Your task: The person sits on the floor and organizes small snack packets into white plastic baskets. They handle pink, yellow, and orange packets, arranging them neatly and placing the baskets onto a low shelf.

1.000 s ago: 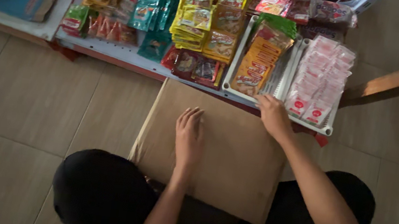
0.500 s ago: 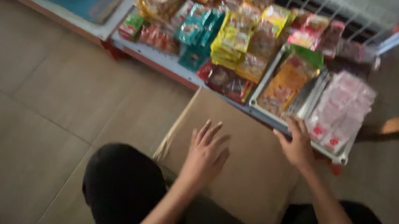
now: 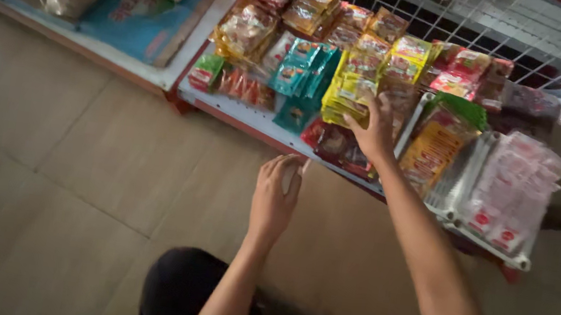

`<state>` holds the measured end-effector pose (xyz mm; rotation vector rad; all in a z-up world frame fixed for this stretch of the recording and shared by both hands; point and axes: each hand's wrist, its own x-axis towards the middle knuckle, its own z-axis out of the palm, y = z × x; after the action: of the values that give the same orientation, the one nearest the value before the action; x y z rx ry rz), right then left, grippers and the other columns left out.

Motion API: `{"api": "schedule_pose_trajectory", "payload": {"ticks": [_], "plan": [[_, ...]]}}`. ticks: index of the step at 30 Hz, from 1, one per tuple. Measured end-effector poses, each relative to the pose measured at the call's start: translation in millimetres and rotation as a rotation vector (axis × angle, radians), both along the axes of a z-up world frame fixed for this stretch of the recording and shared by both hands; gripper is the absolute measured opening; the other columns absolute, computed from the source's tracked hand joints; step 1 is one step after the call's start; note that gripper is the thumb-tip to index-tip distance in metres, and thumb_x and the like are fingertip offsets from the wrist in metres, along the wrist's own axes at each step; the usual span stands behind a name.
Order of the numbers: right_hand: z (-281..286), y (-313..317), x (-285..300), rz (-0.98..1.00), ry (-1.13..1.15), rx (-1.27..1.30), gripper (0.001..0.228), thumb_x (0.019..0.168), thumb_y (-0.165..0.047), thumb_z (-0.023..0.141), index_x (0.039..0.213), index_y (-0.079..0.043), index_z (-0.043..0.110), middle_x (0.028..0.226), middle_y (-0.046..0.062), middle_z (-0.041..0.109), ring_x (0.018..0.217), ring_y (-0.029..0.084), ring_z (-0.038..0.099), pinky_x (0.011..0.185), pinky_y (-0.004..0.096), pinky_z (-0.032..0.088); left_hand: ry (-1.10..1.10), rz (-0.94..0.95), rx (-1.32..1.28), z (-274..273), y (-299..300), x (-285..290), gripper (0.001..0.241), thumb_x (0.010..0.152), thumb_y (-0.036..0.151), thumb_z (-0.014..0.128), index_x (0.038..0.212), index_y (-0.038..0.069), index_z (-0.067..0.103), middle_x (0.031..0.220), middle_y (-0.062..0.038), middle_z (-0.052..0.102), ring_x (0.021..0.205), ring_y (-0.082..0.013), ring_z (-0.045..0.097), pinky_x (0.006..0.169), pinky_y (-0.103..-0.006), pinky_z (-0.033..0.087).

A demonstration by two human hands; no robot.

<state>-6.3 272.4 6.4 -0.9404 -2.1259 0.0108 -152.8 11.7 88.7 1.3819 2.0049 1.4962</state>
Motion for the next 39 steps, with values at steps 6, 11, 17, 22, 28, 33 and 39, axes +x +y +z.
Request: {"api": "schedule_pose_trajectory", "payload": {"ticks": [6,11,17,22,28,33,39], "plan": [[-14,-4,-8,0.000,0.033,-0.287,0.034,0.098,-0.013,0.073,0.131,-0.007,0.069,0.122,0.016,0.064,0.111,0.036,0.065,0.093,0.045,0.053,-0.091,0.051,-0.038,-15,18,-24,0.023,0.097,0.015,0.065,0.116,0.003,0.070,0.118,-0.016,0.072,0.115,-0.0348,0.064,0.100,-0.0425,0.049],[-13,-8,5,-0.057,0.093,-0.195,0.014,0.107,-0.017,0.068,0.114,-0.005,0.074,0.114,0.012,0.069,0.106,0.032,0.068,0.093,0.043,0.053,-0.161,0.034,0.010,-20,31,-20,0.023,0.099,0.017,0.065,0.114,0.001,0.071,0.113,-0.018,0.073,0.108,-0.0365,0.068,0.095,-0.0433,0.052],[-21,16,-6,-0.307,0.410,-0.583,0.053,0.096,-0.043,0.082,0.103,0.005,0.060,0.099,0.013,0.062,0.092,0.027,0.066,0.085,0.039,0.054,-0.155,0.017,-0.012,-23,42,-11,0.023,0.099,0.018,0.066,0.113,0.000,0.072,0.111,-0.020,0.074,0.105,-0.0380,0.069,0.092,-0.0437,0.053],[-50,52,-15,-0.484,0.417,-0.833,0.068,0.073,-0.041,0.096,0.115,-0.003,0.059,0.104,0.010,0.062,0.094,0.022,0.063,0.080,0.037,0.054,-0.213,0.031,-0.031,-24,47,-10,0.024,0.099,0.019,0.065,0.112,0.000,0.072,0.110,-0.018,0.074,0.104,-0.0355,0.071,0.089,-0.0417,0.055],[-76,64,10,-0.339,0.627,-1.022,0.059,0.069,-0.028,0.097,0.110,0.002,0.067,0.097,0.004,0.073,0.088,0.018,0.067,0.082,0.035,0.054,-0.220,0.051,-0.056,-27,49,-10,0.024,0.098,0.019,0.067,0.113,0.001,0.073,0.110,-0.019,0.074,0.104,-0.0345,0.072,0.090,-0.0409,0.055],[-63,57,18,-0.344,0.665,-0.972,0.055,0.076,-0.027,0.093,0.115,-0.003,0.063,0.108,0.009,0.070,0.097,0.020,0.064,0.087,0.036,0.051,-0.197,0.022,-0.033,-28,47,-14,0.024,0.099,0.017,0.065,0.114,0.001,0.072,0.112,-0.019,0.075,0.105,-0.0339,0.072,0.092,-0.0404,0.055],[-54,54,-11,-0.367,0.258,-0.417,0.066,0.092,-0.037,0.081,0.144,-0.009,0.053,0.146,0.022,0.051,0.135,0.035,0.049,0.112,0.049,0.045,-0.243,0.038,-0.046,-28,50,-10,0.023,0.098,0.017,0.066,0.113,0.001,0.073,0.109,-0.019,0.075,0.103,-0.0328,0.074,0.089,-0.0390,0.056]]}}
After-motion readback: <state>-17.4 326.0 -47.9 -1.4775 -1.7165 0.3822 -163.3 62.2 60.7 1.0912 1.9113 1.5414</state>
